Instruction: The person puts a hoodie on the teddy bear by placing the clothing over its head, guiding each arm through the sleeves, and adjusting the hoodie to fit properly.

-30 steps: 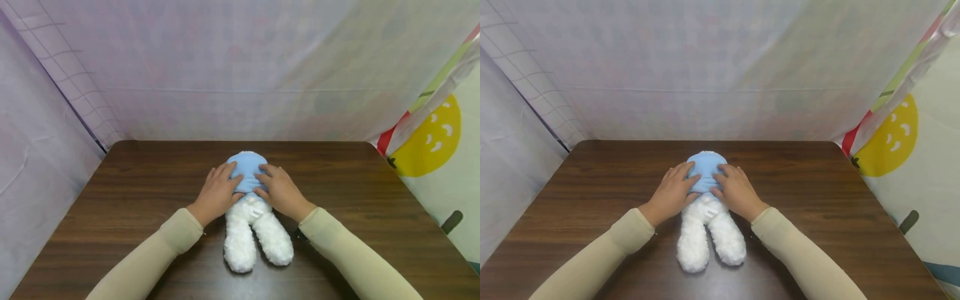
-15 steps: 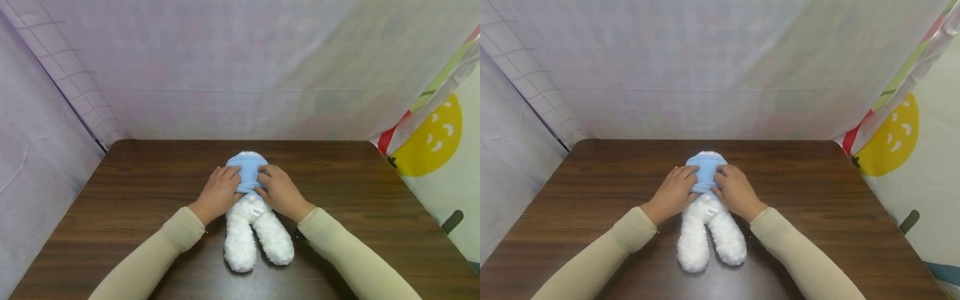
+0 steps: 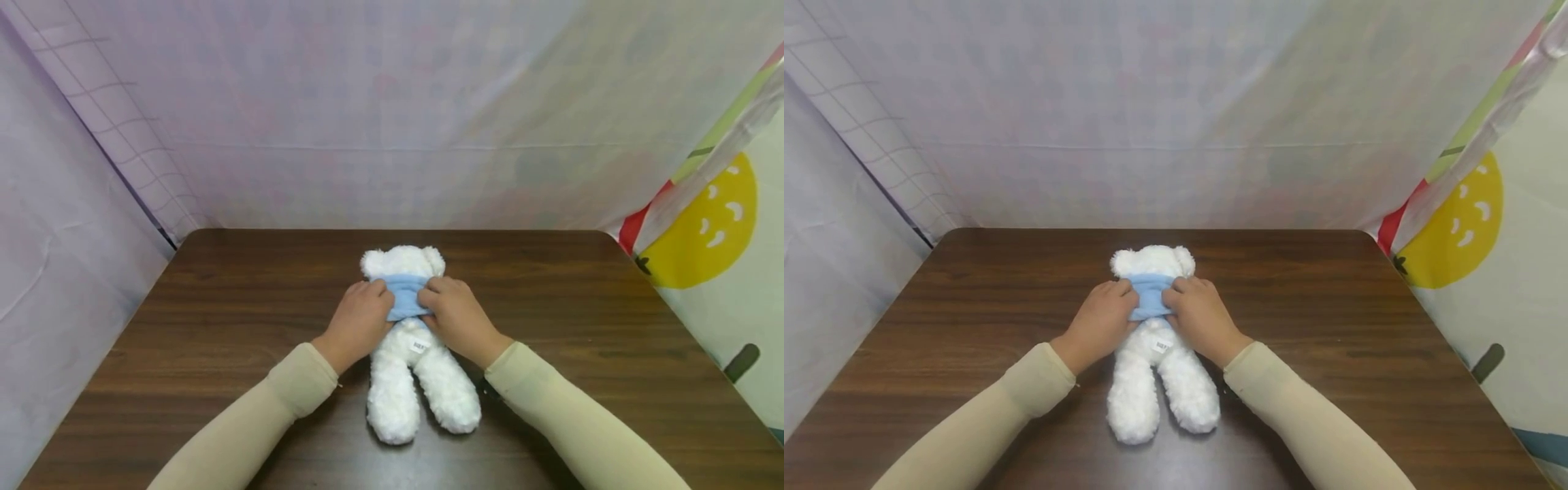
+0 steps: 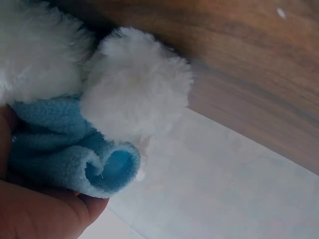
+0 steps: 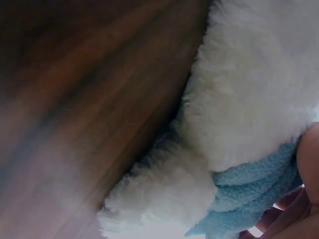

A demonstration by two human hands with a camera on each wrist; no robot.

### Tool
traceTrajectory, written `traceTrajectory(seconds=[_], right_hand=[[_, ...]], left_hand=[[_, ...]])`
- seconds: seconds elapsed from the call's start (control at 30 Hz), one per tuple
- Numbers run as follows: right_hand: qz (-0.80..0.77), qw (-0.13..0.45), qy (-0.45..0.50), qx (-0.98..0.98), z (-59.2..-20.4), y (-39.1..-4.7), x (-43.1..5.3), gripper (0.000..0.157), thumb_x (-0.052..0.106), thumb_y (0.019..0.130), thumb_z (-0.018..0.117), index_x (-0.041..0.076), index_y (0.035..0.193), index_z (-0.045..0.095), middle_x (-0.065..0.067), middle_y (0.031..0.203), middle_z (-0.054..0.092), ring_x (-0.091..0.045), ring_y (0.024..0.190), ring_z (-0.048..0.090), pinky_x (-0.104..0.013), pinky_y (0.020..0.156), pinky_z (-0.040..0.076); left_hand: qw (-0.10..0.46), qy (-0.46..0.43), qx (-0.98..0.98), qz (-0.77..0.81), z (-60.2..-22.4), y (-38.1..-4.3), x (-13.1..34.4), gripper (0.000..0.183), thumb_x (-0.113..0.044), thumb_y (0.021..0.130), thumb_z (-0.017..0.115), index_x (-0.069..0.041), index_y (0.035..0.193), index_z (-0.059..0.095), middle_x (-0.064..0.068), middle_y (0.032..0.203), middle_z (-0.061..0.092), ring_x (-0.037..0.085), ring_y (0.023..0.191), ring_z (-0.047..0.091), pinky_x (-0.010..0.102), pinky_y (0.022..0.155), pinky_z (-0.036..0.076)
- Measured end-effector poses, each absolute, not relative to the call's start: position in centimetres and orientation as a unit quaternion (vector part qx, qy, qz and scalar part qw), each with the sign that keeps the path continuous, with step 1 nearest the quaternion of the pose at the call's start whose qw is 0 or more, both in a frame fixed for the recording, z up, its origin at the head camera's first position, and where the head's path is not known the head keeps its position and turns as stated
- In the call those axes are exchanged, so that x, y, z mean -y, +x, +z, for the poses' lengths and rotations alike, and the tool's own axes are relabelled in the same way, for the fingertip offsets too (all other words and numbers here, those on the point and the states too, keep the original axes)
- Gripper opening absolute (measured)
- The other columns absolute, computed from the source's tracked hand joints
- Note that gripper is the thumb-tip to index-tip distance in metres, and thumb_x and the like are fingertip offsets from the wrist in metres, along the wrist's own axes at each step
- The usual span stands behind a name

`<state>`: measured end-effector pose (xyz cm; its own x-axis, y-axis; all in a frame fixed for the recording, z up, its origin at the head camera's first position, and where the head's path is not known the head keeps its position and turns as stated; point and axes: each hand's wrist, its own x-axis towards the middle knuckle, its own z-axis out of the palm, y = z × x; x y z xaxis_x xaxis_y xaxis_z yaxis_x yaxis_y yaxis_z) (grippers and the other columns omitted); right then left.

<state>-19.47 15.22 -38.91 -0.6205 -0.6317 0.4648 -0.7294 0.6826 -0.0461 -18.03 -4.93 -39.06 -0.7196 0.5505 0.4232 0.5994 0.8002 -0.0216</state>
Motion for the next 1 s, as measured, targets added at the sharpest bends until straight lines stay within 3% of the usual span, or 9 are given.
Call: traceTrajectory(seconds=[0.2,0.5,0.67,0.8,0.9,1.0], right_hand=[[0.122,0.204,0.386,0.892,-39.1,-19.5,-15.3,0.029,0.005,0.070,0.073,0.016,0.072,0.046,0.002,0.075,0.044,-0.017,0.070,0.045,-0.033,0.062,0.039],[0.140,0.185,0.378,0.896,-39.5,-19.6,-15.6,0.032,0.003,0.073,0.072,0.016,0.073,0.043,0.003,0.074,0.040,-0.015,0.069,0.039,-0.027,0.061,0.036],[0.171,0.145,0.366,0.903,-39.0,-19.8,-16.1,0.028,0.013,0.081,0.068,0.016,0.074,0.042,0.002,0.076,0.040,-0.014,0.068,0.038,-0.027,0.060,0.035],[0.216,0.127,0.346,0.904,-37.9,-19.6,-17.1,0.019,0.025,0.086,0.065,0.013,0.089,0.050,0.000,0.092,0.046,-0.012,0.075,0.045,-0.028,0.065,0.041],[0.224,0.160,0.339,0.900,-37.1,-19.1,-17.6,0.035,0.030,0.084,0.067,0.009,0.108,0.051,-0.005,0.107,0.046,-0.015,0.087,0.047,-0.032,0.072,0.043],[0.211,0.192,0.360,0.888,-36.6,-18.5,-17.8,0.042,0.030,0.083,0.068,0.006,0.113,0.053,-0.007,0.111,0.047,-0.018,0.097,0.047,-0.034,0.080,0.043]], left_hand=[[0.211,-0.311,0.925,-0.059,-39.2,-18.0,4.9,0.021,-0.027,0.079,0.072,-0.009,0.083,0.061,0.001,0.081,0.047,0.018,0.079,0.053,0.036,0.082,0.043],[0.228,-0.316,0.918,-0.075,-39.6,-18.1,4.9,0.021,-0.025,0.077,0.074,-0.010,0.080,0.060,0.001,0.079,0.046,0.017,0.077,0.052,0.036,0.076,0.045],[0.199,-0.309,0.923,-0.114,-39.2,-17.8,5.3,0.023,-0.029,0.082,0.069,-0.012,0.091,0.056,0.000,0.087,0.048,0.016,0.082,0.050,0.036,0.080,0.044],[0.220,-0.307,0.912,-0.160,-38.4,-17.5,6.0,0.031,-0.035,0.084,0.066,-0.013,0.103,0.055,0.002,0.099,0.049,0.019,0.092,0.049,0.036,0.084,0.041],[0.257,-0.323,0.893,-0.179,-37.8,-17.1,6.7,0.027,-0.036,0.084,0.066,-0.013,0.098,0.059,0.001,0.096,0.050,0.018,0.087,0.049,0.034,0.079,0.042],[0.246,-0.350,0.883,-0.191,-37.5,-16.4,7.4,0.028,-0.037,0.084,0.065,-0.012,0.096,0.064,0.000,0.094,0.052,0.015,0.086,0.049,0.032,0.078,0.043]])
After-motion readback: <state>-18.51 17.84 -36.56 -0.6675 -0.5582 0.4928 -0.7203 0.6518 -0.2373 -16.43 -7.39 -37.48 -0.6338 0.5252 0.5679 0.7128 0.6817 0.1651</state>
